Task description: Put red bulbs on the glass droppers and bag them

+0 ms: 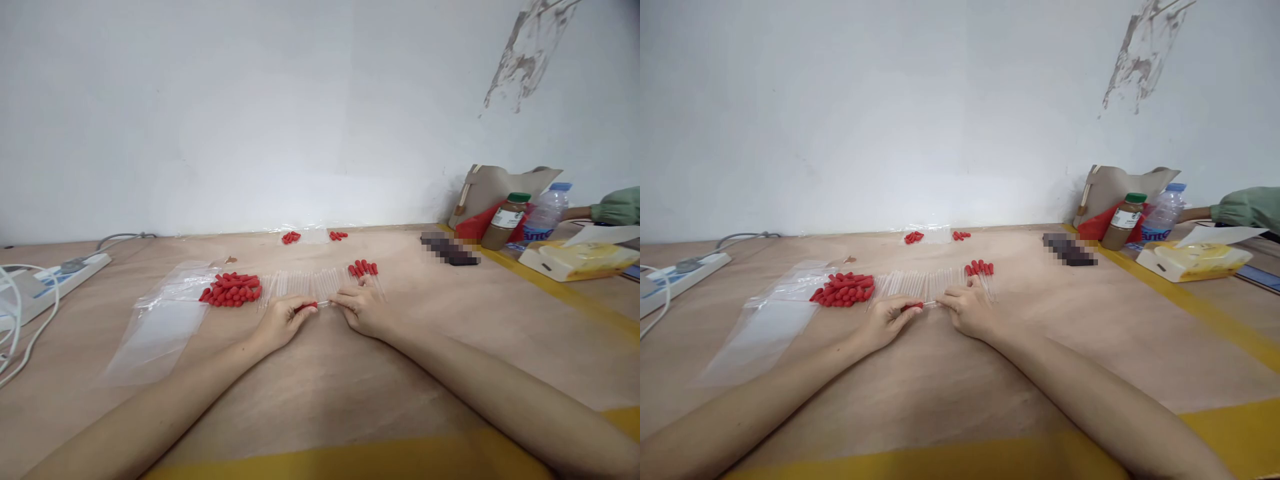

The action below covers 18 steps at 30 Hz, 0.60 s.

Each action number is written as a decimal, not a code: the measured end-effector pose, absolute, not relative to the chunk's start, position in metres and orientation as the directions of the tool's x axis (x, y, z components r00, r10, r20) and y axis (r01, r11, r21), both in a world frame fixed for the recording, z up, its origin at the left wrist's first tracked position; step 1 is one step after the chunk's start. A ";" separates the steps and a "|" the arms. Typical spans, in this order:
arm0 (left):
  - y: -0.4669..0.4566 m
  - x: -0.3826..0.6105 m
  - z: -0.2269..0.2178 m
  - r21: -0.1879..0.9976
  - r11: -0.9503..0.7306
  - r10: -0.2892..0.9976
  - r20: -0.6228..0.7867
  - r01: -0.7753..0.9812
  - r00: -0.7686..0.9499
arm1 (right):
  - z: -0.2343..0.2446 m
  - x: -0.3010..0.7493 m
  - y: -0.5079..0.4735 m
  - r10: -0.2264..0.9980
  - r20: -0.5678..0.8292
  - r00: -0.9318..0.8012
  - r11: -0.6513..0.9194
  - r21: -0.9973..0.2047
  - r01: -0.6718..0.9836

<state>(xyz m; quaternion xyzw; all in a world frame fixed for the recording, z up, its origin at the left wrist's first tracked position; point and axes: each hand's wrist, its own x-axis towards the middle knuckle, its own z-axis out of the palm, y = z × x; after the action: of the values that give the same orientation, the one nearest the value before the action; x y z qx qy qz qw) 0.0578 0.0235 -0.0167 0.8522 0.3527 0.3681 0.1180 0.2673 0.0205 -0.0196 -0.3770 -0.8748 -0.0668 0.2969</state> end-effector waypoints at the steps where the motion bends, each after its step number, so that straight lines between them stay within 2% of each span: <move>1: 0.023 0.058 -0.016 0.453 -0.723 0.687 0.546 0.522 0.479 | -0.020 0.267 0.019 0.624 0.570 -0.535 0.701 -0.106 0.705; 8: 0.019 0.058 -0.013 0.404 -0.778 0.627 0.548 0.482 0.554 | -0.022 0.264 0.010 0.633 0.579 -0.514 0.701 -0.145 0.699; 18: 0.019 0.057 -0.013 0.416 -0.766 0.642 0.506 0.490 0.576 | -0.018 0.259 0.010 0.634 0.556 -0.538 0.707 -0.134 0.695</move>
<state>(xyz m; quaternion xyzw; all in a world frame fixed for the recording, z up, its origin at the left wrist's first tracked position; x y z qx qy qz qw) 0.0575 0.0187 -0.0129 0.8800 0.3216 0.3297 0.1160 0.2588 0.0101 -0.0181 -0.3794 -0.8753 -0.0514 0.2953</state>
